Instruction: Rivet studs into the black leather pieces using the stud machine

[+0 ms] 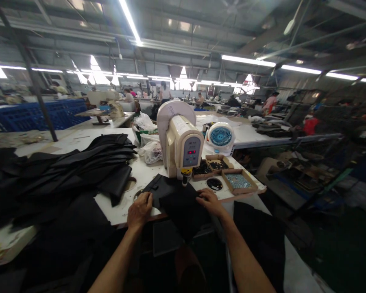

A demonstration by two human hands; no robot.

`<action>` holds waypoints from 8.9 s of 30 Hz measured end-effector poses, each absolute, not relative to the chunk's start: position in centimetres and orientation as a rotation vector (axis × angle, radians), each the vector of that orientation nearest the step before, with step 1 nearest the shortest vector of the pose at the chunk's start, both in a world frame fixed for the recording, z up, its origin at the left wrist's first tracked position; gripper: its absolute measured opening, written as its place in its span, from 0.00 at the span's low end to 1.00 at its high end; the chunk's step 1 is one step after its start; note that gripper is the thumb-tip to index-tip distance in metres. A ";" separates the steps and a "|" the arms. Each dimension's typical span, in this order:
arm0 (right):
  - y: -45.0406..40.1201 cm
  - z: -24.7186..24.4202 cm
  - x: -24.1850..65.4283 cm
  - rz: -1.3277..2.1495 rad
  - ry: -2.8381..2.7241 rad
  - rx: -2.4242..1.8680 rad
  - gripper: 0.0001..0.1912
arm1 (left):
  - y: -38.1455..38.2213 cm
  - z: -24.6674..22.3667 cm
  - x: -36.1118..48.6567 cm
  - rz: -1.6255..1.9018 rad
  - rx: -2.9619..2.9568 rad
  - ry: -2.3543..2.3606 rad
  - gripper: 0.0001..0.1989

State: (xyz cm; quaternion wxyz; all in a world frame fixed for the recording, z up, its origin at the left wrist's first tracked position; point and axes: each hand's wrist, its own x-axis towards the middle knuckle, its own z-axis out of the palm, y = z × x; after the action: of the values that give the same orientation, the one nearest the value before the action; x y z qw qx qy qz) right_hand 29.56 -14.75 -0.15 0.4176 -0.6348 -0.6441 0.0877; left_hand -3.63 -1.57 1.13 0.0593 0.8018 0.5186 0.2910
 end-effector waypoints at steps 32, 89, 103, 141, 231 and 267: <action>-14.8 0.1 29.2 0.170 -1.520 -1.772 0.33 | -3.8 2.5 -1.2 1.159 2.424 0.996 0.22; -14.9 0.3 29.0 0.128 -1.599 -1.860 0.41 | -1.1 -0.7 -1.5 0.982 2.251 0.876 0.23; -14.9 0.4 28.9 0.145 -1.602 -1.873 0.41 | -1.3 -0.5 -1.5 0.961 2.285 0.900 0.22; -15.0 0.4 28.8 0.149 -1.592 -1.858 0.41 | -1.5 -0.3 -1.4 0.959 2.239 0.898 0.22; -14.8 -0.2 28.9 0.145 -1.600 -1.858 0.40 | -1.5 -0.3 -1.4 0.951 2.263 0.903 0.21; -15.4 0.6 28.3 0.182 -1.547 -1.884 0.39 | -1.8 -0.1 -1.5 0.992 2.279 0.877 0.21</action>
State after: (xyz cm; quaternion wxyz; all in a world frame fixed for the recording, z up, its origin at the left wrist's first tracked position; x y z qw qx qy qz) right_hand 28.26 -15.38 0.64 0.3415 -0.7244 -0.5947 0.0699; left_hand -1.52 -1.83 -0.09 0.2505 0.8371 0.3220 0.3645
